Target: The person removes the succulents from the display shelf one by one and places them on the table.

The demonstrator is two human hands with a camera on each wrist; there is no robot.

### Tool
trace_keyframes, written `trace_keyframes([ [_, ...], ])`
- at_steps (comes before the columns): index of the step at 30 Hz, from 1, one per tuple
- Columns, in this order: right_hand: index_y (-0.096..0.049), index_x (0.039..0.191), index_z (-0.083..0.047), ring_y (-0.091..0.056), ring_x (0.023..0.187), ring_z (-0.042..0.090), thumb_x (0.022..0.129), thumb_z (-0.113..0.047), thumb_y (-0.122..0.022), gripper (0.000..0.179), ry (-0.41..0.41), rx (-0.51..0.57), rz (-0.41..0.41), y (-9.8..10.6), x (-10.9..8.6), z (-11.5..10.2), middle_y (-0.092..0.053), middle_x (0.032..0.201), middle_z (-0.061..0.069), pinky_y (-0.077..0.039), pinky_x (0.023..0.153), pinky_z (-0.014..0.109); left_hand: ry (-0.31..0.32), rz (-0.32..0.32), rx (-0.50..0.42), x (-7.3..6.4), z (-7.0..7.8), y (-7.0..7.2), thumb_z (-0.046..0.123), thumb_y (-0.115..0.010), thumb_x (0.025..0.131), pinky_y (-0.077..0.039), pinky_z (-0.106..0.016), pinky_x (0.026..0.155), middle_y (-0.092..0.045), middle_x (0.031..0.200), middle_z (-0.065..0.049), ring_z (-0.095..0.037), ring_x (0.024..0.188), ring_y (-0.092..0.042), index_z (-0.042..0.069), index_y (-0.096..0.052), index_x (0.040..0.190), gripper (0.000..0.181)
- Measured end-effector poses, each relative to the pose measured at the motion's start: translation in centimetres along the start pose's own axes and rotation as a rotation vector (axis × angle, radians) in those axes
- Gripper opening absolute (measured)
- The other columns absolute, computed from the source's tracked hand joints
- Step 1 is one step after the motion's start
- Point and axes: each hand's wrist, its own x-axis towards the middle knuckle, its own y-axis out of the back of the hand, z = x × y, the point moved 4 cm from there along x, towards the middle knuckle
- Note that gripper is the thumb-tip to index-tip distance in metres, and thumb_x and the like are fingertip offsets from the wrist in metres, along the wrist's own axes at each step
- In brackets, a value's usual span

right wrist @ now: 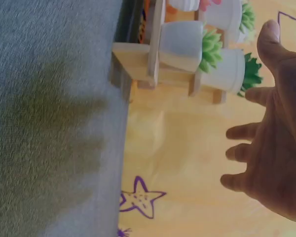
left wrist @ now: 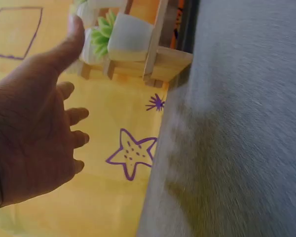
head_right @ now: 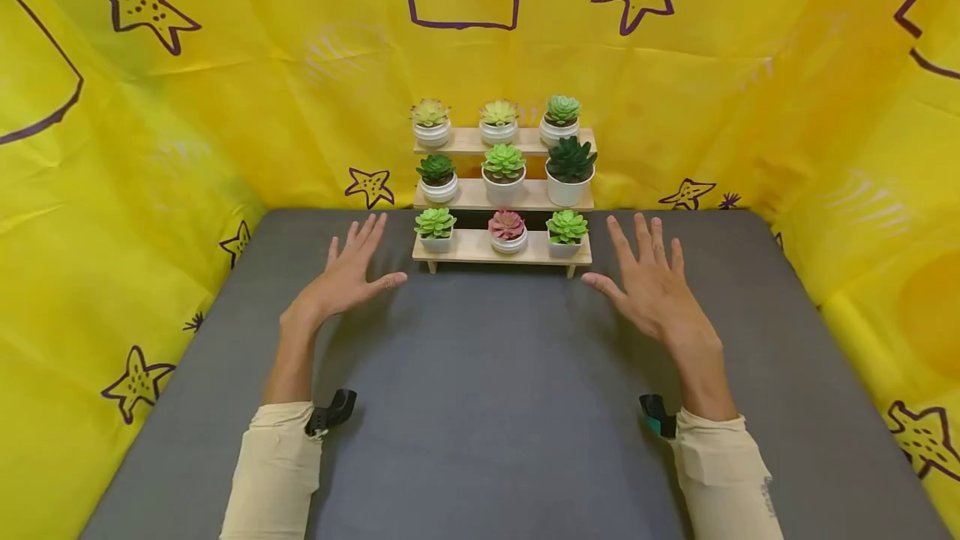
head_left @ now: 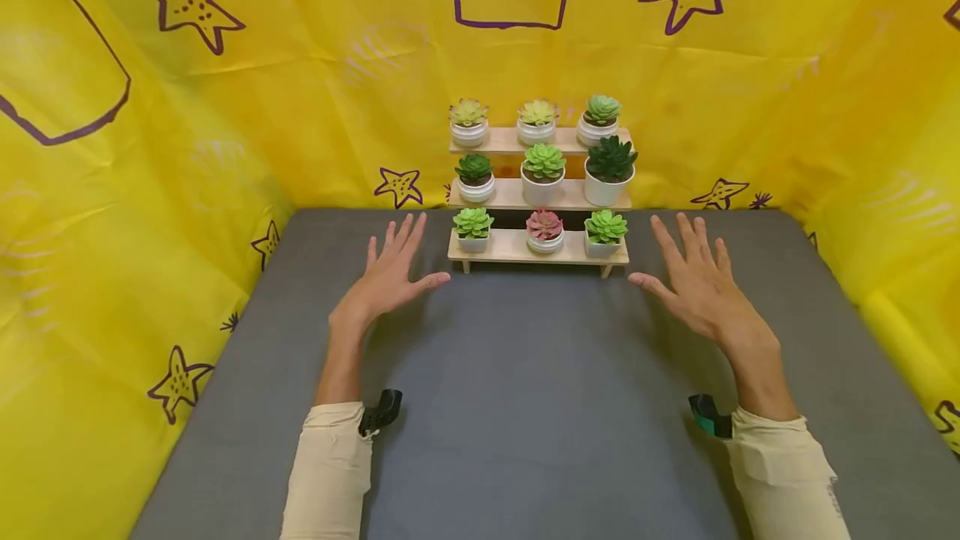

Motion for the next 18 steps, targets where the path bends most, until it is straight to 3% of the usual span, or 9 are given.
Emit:
trace_keyframes([
  [2, 0.0, 0.17, -0.018, 0.014, 0.16, 0.051, 0.105, -0.062, -0.047, 0.091, 0.013, 0.011, 0.013, 0.3, 0.0, -0.5, 0.006, 0.174, 0.029, 0.003, 0.124, 0.075, -0.017, 0.023, -0.092, 1.2, -0.4, 0.3, 0.062, -0.055, 0.102, 0.007, -0.067, 0.129, 0.005, 0.179, -0.006, -0.04, 0.165, 0.007, 0.03, 0.01, 0.168, 0.098],
  [5, -0.006, 0.17, -0.019, 0.005, 0.161, 0.053, 0.107, -0.058, -0.048, 0.085, 0.043, 0.035, 0.045, 0.7, 0.2, -1.3, 0.001, 0.174, 0.03, -0.002, 0.124, 0.075, -0.018, 0.107, -0.259, 3.3, -1.0, 0.9, 0.053, -0.052, 0.107, -0.014, -0.062, 0.131, -0.018, 0.177, -0.012, -0.041, 0.163, -0.02, 0.027, -0.006, 0.17, 0.082],
  [9, -0.019, 0.168, -0.015, -0.021, 0.155, 0.057, 0.109, -0.05, -0.048, 0.074, 0.092, 0.051, 0.164, 1.6, 0.6, -2.7, -0.015, 0.171, 0.031, -0.018, 0.12, 0.076, 0.003, 0.256, -0.423, 6.7, -1.1, 2.0, 0.043, -0.05, 0.11, -0.045, -0.057, 0.116, -0.052, 0.156, -0.022, -0.043, 0.141, -0.055, 0.015, -0.035, 0.164, 0.062],
  [14, -0.038, 0.16, -0.007, -0.045, 0.139, 0.051, 0.111, -0.038, -0.049, 0.059, 0.186, 0.088, 0.371, 2.6, 1.6, -5.3, -0.041, 0.157, 0.029, -0.035, 0.112, 0.071, 0.092, 0.344, -0.545, 11.0, -0.4, 3.0, 0.041, -0.044, 0.112, -0.056, -0.054, 0.099, -0.065, 0.135, -0.027, -0.044, 0.12, -0.068, 0.004, -0.046, 0.155, 0.056],
  [18, -0.046, 0.156, -0.008, -0.051, 0.133, 0.045, 0.112, -0.034, -0.048, 0.052, 0.257, 0.142, 0.443, 3.3, 2.8, -8.2, -0.051, 0.148, 0.025, -0.04, 0.112, 0.064, 0.144, 0.36, -0.659, 13.7, 0.0, 3.3, 0.049, -0.039, 0.112, -0.06, -0.053, 0.094, -0.069, 0.125, -0.026, -0.039, 0.108, -0.073, 0.003, -0.05, 0.151, 0.062],
])
